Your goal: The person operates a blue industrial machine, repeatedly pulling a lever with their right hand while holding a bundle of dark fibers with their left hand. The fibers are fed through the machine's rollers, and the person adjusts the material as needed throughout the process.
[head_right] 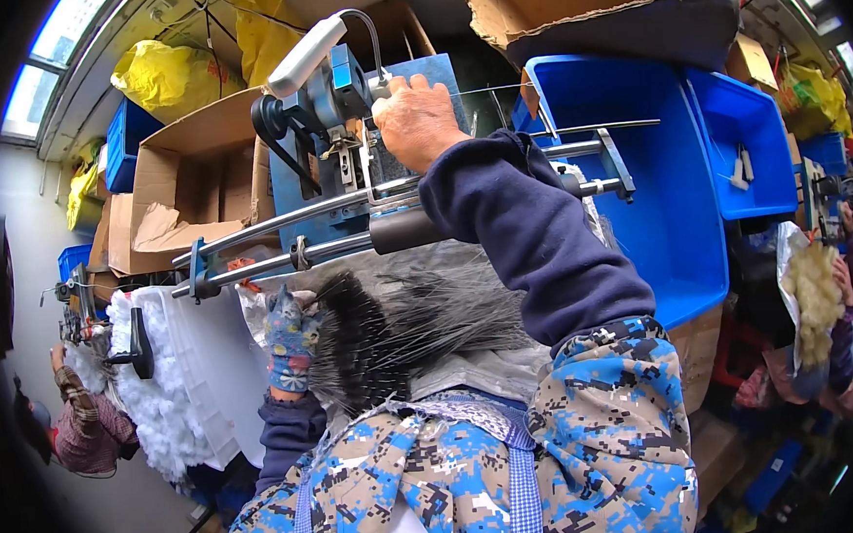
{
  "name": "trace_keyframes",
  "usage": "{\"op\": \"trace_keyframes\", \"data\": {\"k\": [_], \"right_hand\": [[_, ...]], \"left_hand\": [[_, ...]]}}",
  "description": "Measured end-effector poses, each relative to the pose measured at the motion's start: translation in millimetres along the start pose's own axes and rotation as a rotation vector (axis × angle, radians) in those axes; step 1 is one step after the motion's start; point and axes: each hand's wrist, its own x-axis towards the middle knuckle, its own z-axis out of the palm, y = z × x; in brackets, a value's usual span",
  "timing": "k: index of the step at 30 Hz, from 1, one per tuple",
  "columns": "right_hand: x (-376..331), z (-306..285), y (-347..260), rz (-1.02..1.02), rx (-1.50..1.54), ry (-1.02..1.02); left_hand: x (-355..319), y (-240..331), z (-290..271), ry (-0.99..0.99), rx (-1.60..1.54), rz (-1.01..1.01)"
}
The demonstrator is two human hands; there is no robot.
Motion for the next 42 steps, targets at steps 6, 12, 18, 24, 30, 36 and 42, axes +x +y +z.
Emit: {"op": "trace_keyframes", "data": {"k": [6,12,18,24,30,36,42], "right_hand": [[-3.3,-3.4,-3.3,0.024,-0.011,-0.013],[-2.8,-0.8,-2.7,0.022,-0.021,0.001],[-2.6,1.6,-0.4,-0.016,0.008,0.029],[-2.7,1.9,0.9,-0.026,0.048,0.026],[1.0,10.9,6.8,0.021,0.195,0.004],[0.2,-0.6,6.4,0.174,0.021,-0.112],[-44.1,-20.5,3.8,0.102,0.026,0.005]], "left_hand": [[6.7,24.4,-10.8,0.09,0.069,0.144],[15.9,43.4,-16.3,0.105,-0.004,0.179],[13.1,45.6,-11.5,0.097,-0.143,0.033],[7.5,35.6,-4.9,0.044,-0.138,0.054],[5.8,36.4,-2.7,0.041,-0.224,-0.038],[4.5,40.2,-12.3,0.152,0.069,0.249],[-6.1,35.6,-27.0,0.123,-0.047,0.216]]}}
